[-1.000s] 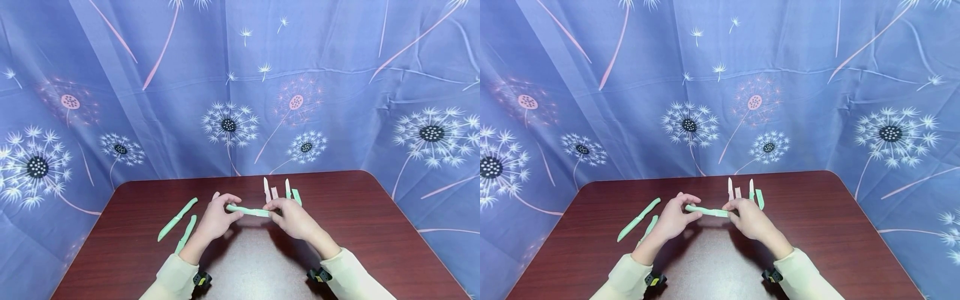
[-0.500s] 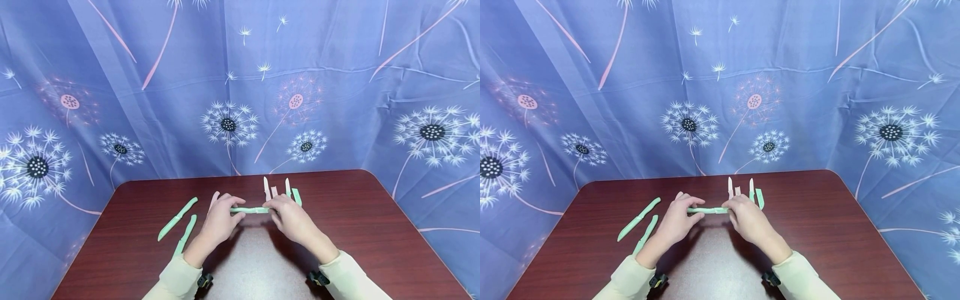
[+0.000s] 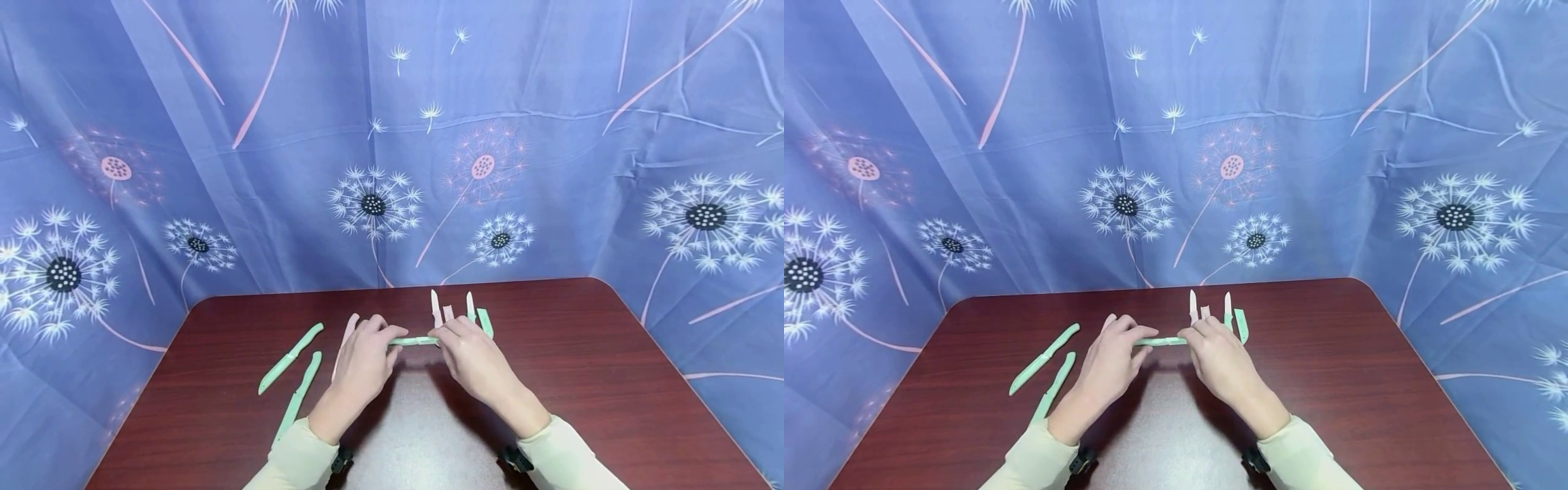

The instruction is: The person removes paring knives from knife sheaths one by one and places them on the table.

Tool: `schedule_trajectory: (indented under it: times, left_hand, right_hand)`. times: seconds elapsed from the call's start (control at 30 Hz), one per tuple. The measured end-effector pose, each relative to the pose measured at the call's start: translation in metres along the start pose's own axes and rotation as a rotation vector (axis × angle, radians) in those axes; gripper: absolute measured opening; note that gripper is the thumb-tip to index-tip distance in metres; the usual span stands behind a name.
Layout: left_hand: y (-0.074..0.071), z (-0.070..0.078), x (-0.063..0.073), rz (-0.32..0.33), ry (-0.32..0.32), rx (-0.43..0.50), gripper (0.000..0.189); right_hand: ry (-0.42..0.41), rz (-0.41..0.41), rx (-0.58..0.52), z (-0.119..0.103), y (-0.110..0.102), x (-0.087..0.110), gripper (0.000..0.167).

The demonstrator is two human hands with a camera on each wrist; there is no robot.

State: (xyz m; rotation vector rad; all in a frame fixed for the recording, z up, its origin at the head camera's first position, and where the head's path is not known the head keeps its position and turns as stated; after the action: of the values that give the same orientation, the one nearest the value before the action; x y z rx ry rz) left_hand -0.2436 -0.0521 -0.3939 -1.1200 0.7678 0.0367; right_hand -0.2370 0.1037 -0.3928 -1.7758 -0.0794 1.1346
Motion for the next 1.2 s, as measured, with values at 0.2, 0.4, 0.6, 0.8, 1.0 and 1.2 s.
schedule_trajectory:
  times: [0.2, 0.4, 0.6, 0.8, 1.0, 1.2]
  left_hand:
    - [-0.004, 0.006, 0.000, 0.053, 0.060, -0.057, 0.031]
    - [-0.004, 0.009, 0.001, 0.097, 0.091, -0.083, 0.031]
    - [-0.006, 0.013, 0.000, 0.117, 0.113, -0.110, 0.031]
    - [-0.007, 0.016, 0.000, 0.121, 0.124, -0.146, 0.033]
    - [-0.007, 0.017, 0.001, 0.124, 0.138, -0.158, 0.035]
    - [-0.008, 0.019, 0.001, 0.132, 0.150, -0.184, 0.035]
  right_hand:
    - [-0.028, 0.034, 0.010, -0.003, -0.002, 0.001, 0.017]
    - [-0.063, 0.069, 0.029, -0.008, -0.005, -0.001, 0.027]
    - [-0.078, 0.076, 0.043, -0.010, -0.005, -0.001, 0.025]
    - [-0.080, 0.068, 0.055, -0.011, -0.005, -0.001, 0.023]
    - [-0.067, 0.042, 0.056, -0.010, -0.002, -0.001, 0.018]
    - [-0.091, 0.059, 0.067, -0.012, -0.003, 0.001, 0.023]
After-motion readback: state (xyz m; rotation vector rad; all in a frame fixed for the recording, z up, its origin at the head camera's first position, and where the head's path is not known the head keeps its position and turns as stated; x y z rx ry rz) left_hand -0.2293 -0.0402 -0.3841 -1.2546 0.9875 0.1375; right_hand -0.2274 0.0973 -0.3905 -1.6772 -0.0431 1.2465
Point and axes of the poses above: each hand's wrist, its own x-axis away from the middle knuckle, its own y-axis out of the palm, z = x × y, the point moved 9 cm from there along -x, towards the middle knuckle, and after that the axes turned 1 degree about x, right-handed, at the moved point
